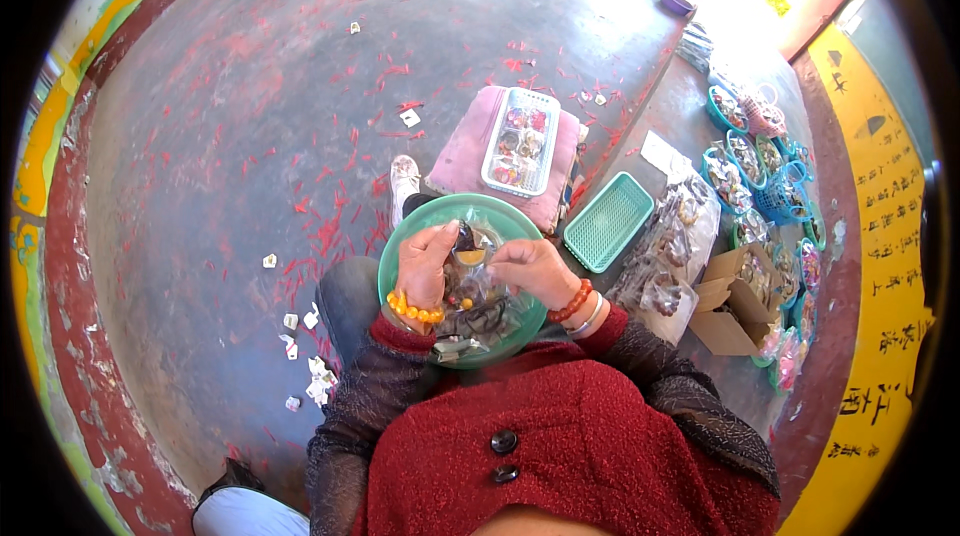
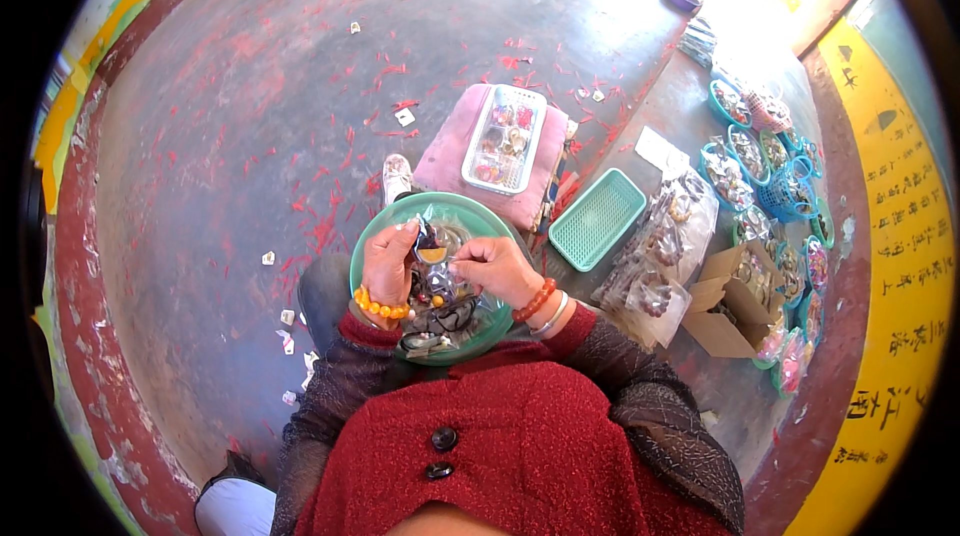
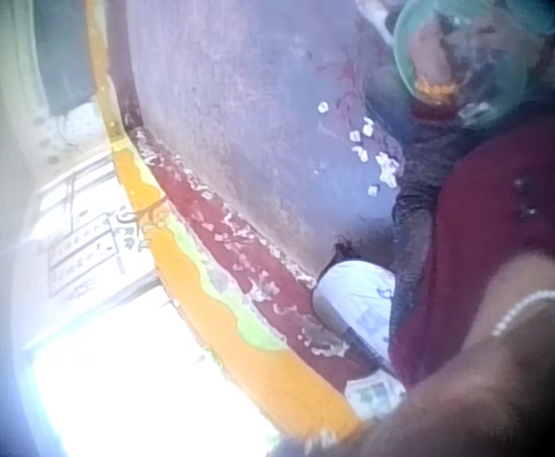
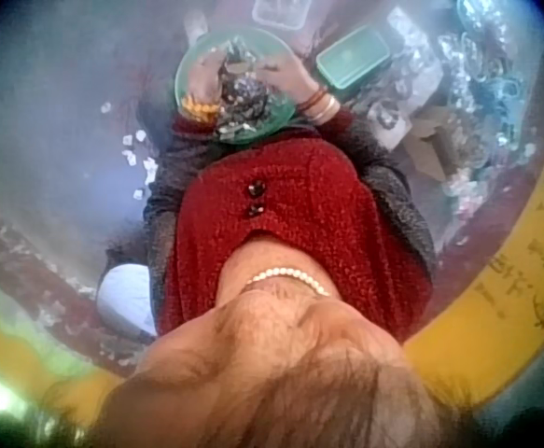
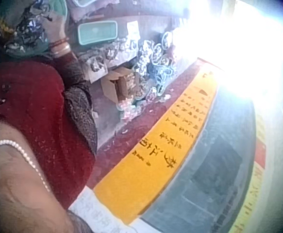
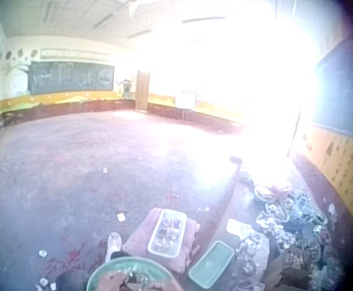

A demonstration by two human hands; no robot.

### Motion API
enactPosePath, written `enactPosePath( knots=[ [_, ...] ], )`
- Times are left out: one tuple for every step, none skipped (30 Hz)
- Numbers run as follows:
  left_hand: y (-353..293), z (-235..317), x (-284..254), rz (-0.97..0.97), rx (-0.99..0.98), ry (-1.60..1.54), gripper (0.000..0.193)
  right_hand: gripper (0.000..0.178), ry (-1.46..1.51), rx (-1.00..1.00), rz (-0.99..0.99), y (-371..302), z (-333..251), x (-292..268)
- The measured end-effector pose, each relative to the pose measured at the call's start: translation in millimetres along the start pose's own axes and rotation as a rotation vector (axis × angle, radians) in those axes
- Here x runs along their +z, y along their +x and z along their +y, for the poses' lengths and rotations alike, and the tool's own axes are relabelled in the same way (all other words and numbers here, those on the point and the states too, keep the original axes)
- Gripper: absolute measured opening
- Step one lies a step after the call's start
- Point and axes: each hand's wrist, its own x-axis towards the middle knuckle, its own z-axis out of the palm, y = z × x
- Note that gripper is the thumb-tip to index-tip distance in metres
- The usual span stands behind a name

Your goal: The person sits on the floor and sorts small items from a green bowl into a white tray. They pick up items by hand, examine them, and place them into the tray.

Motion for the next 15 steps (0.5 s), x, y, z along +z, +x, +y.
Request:
enactPosePath(
  knots=[
    [-2,7,6,-0.011,0.012,-0.025,0.023,0.012,0.018,-0.028,0.016,0,1,1],
    [-3,10,10,-0.022,0.023,-0.050,0.023,0.012,0.036,-0.055,0.031,0,2,2],
    [-3,10,11,-0.006,0.025,-0.059,0.024,0.012,0.054,-0.082,0.045,0,3,3],
    [-2,11,11,0.010,0.025,-0.068,0.024,0.012,0.127,-0.052,0.066,-1,2,4],
    [-2,11,11,0.026,0.026,-0.077,0.024,0.012,0.138,-0.069,0.096,-1,3,5],
    [-1,10,9,0.026,0.038,-0.073,0.024,0.013,0.150,-0.086,0.126,1,6,5],
    [0,8,8,0.012,0.034,-0.020,0.024,0.014,0.163,-0.102,0.157,3,6,6],
    [-1,6,6,-0.003,0.029,0.034,0.023,0.014,0.090,-0.150,0.175,3,4,5],
    [-1,3,4,-0.016,0.026,0.086,0.023,0.015,0.017,-0.196,0.191,3,0,4],
    [0,0,1,-0.028,0.044,0.195,0.022,0.015,-0.057,-0.242,0.208,4,-2,2],
    [-1,-2,0,-0.063,0.057,0.265,0.022,0.014,-0.066,-0.229,0.198,5,-3,-1],
    [-2,-1,2,-0.098,0.070,0.334,0.022,0.013,-0.076,-0.215,0.187,5,-3,-5],
    [-3,-1,3,-0.132,0.084,0.402,0.023,0.013,-0.086,-0.201,0.176,5,-4,-11],
    [-3,-4,4,-0.120,0.085,0.402,0.025,0.011,-0.087,-0.194,0.178,6,-8,-17],
    [-2,-4,5,-0.102,0.089,0.357,0.025,0.011,-0.091,-0.185,0.179,8,-16,-25]
  ],
)
